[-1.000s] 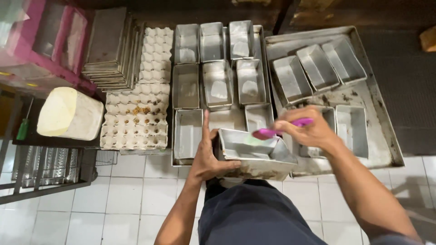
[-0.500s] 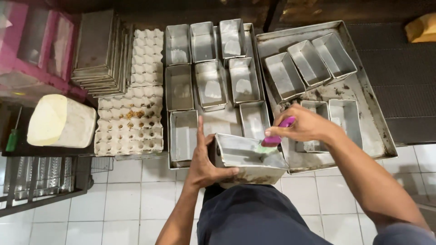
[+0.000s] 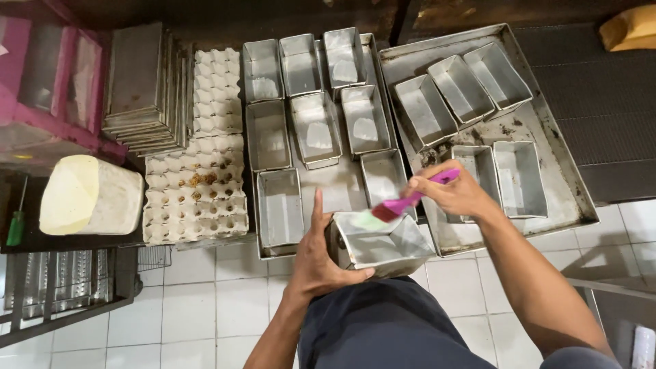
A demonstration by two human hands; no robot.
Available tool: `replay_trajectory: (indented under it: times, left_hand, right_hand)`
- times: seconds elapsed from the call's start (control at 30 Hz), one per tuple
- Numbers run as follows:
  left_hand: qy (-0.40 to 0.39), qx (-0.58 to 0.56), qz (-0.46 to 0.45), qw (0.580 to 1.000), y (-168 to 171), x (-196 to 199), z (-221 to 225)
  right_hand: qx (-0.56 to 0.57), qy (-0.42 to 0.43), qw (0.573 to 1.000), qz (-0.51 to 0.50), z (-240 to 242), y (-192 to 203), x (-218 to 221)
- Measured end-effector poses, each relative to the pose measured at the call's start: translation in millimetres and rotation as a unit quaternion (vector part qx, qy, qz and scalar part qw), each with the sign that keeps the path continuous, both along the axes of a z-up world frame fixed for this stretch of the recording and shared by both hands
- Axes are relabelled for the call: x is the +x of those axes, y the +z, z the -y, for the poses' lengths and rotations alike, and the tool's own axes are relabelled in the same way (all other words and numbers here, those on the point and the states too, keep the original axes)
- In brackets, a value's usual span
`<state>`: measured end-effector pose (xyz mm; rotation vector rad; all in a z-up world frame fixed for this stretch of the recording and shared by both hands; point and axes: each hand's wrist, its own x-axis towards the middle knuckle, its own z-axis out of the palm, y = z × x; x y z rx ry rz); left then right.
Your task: Greasing the interior of rectangular metal bread tins using a brush and shortening.
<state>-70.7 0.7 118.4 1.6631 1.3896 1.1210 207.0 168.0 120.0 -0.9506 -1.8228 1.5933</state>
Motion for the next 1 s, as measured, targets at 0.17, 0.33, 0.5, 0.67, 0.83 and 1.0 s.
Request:
replay_trajectory:
  times: [0.17,0.33,0.5,0.67,0.83,1.0]
  left_hand:
    - [0.034,-0.031,0.048,0.998,1,-13,14]
    - [0.136,-0.054,0.016,0.989,-20,-16,26]
    - [0.305,0.022,-0.141,0.942,-66,10,39]
    - [0.411,-0.011,-0.114,0.904,-126,70,24]
    - [0.480,-0.104,-0.065,0.869,-174,111,-1]
    - [0.529,-0.061,-0.243,0.811,-196,159,-8]
  right_hand:
    - [0.025,-0.105,0.981,0.161,9,-3,21]
    - [0.104,-0.235,0.965,0.053,27,-1,28]
    - [0.065,-0.329,0.929,-0.155,24,-40,66]
    - [-0.026,-0.343,0.900,-0.267,11,-50,116]
    - [-0.064,-0.319,0.894,-0.308,-8,-47,165]
    - [-0.105,-0.302,0.899,-0.300,-23,-51,194]
